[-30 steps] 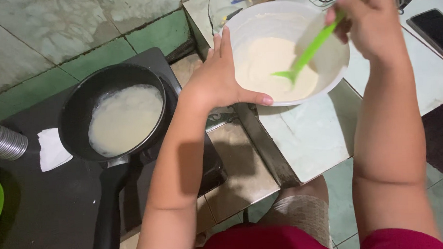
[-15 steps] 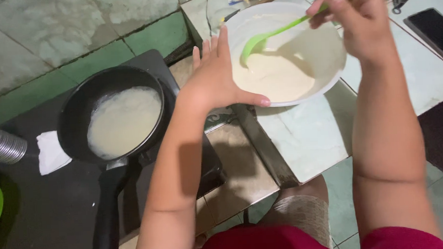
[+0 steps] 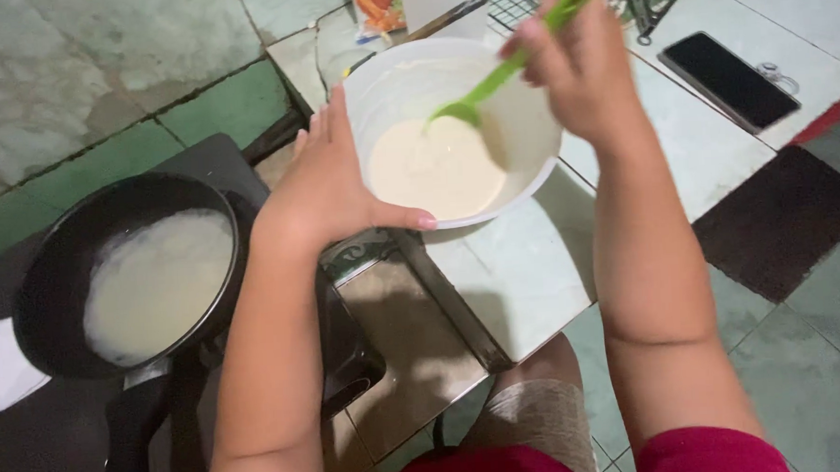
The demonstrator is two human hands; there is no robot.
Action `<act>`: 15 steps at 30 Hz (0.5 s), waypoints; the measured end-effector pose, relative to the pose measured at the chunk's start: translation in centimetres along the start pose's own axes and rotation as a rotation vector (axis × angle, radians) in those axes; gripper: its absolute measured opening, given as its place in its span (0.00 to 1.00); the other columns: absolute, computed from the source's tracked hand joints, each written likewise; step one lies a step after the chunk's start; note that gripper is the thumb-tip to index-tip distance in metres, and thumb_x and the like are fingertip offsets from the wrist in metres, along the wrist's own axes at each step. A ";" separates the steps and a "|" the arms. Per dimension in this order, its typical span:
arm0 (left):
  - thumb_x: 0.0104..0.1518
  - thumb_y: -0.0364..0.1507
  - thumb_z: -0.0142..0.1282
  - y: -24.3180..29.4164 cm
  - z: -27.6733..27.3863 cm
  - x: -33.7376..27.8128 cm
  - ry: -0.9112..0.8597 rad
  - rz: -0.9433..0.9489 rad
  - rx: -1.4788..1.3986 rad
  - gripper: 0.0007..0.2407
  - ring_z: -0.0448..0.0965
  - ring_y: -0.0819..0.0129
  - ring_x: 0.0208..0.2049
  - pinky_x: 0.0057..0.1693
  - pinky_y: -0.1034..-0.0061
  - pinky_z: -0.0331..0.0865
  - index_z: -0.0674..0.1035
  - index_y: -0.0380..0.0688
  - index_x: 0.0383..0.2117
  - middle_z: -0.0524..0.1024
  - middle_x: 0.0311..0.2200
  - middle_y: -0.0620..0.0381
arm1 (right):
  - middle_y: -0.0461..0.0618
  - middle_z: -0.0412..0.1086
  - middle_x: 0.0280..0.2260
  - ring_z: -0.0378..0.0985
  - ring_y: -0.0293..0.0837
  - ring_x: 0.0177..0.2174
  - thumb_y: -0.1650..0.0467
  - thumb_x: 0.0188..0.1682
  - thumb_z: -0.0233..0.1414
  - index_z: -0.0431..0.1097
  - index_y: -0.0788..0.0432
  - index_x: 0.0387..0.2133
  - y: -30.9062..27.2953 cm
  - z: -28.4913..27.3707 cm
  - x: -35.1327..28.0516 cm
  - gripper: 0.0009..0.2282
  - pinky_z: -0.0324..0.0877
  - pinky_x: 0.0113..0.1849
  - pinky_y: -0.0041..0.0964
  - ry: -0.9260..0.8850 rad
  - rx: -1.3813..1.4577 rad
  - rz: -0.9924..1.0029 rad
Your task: Preparing batter and cooking thin crepes in a pan on a gas stove.
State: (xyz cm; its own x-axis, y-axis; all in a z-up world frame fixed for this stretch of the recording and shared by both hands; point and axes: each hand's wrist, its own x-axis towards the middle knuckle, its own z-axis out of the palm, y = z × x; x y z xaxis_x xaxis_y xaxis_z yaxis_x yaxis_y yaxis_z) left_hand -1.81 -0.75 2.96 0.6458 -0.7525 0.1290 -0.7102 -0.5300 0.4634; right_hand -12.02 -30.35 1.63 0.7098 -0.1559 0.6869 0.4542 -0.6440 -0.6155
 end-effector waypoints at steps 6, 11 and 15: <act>0.17 0.62 0.75 -0.4 0.4 -0.1 -0.008 -0.025 0.012 0.74 0.42 0.35 0.72 0.73 0.54 0.39 0.38 0.24 0.68 0.44 0.68 0.21 | 0.55 0.73 0.35 0.82 0.40 0.32 0.75 0.67 0.45 0.55 0.63 0.47 1.9 -1.7 -0.1 0.05 0.73 0.29 0.31 0.207 0.044 0.195; 0.16 0.62 0.75 -0.6 0.4 0.0 -0.012 -0.023 -0.005 0.75 0.40 0.34 0.72 0.73 0.53 0.38 0.38 0.24 0.68 0.43 0.69 0.20 | 0.60 0.75 0.31 0.75 0.42 0.22 0.75 0.63 0.47 0.53 0.61 0.45 1.0 -0.2 0.7 0.07 0.70 0.22 0.34 0.136 0.145 0.457; 0.17 0.62 0.75 -0.8 0.5 0.0 -0.006 -0.015 0.002 0.75 0.41 0.33 0.72 0.73 0.53 0.39 0.39 0.24 0.68 0.44 0.68 0.19 | 0.62 0.77 0.33 0.77 0.43 0.22 0.76 0.62 0.48 0.55 0.61 0.44 1.7 1.6 1.1 0.06 0.74 0.25 0.34 0.046 0.404 0.539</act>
State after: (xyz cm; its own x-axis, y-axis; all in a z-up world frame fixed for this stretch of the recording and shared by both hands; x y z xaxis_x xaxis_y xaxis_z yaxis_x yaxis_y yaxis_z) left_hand -1.40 -0.52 2.10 0.6545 -0.7469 0.1174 -0.7014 -0.5418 0.4632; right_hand -9.58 -30.38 0.73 0.8740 -0.4147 0.2532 0.2148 -0.1377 -0.9669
